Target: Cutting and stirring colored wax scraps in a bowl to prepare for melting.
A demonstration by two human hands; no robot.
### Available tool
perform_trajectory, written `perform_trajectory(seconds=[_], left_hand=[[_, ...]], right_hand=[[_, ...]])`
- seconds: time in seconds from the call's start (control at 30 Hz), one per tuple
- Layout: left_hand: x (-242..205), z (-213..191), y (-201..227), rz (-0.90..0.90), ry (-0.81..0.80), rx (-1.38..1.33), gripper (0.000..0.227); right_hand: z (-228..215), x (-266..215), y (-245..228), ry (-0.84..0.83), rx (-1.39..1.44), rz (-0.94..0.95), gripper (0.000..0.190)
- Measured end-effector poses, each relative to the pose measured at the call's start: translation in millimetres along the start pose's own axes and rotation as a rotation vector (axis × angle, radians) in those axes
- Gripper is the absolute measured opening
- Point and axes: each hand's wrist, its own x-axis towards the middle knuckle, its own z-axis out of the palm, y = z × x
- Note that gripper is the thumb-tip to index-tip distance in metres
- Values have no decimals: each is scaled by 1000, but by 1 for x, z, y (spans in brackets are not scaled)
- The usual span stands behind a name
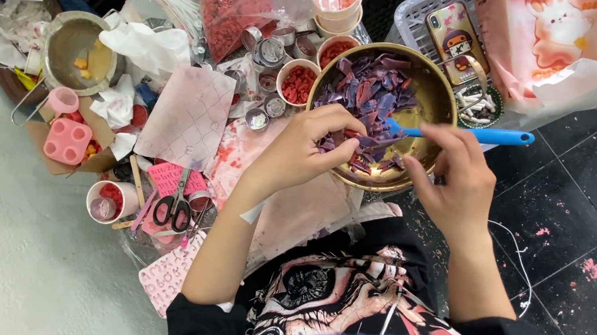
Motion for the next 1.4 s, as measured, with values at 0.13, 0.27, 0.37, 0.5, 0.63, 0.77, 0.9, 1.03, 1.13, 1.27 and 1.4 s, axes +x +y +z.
perform_trajectory(seconds=[0.13, 0.27, 0.37, 0.5, 0.63, 0.77, 0.9, 1.03, 1.13, 1.27, 1.4], left_hand=[[1, 1, 1, 25, 4, 40, 19], [0, 7, 2, 24, 144, 207, 19], [-3, 17, 2, 46, 231, 381, 18], [-3, 26, 6, 37, 297, 379, 17], [-6, 31, 7, 20, 275, 314, 16], [-11, 37, 10, 78, 300, 401, 14], [-14, 42, 9, 100, 337, 466, 12], [-21, 43, -4, 96, 324, 520, 11], [-26, 39, -12, 29, 283, 572, 10], [-26, 35, -3, 70, 324, 625, 12], [-26, 35, 4, 88, 346, 649, 12]], right_hand=[[3, 18, 1, -171, 122, 17, 35], [10, 18, 13, -157, 153, 39, 23], [13, 17, 13, -92, 111, 27, 22], [17, 17, 15, 20, 85, -21, 22], [22, 19, 14, 56, 82, -29, 22], [27, 24, 11, 84, 60, -11, 22], [30, 27, 14, 71, 27, -25, 21], [29, 33, 27, 153, -90, -108, 15], [17, 43, 33, 172, 20, 105, 13], [15, 44, 17, 41, 211, 72, 18], [22, 39, 23, 29, 199, 137, 15]])
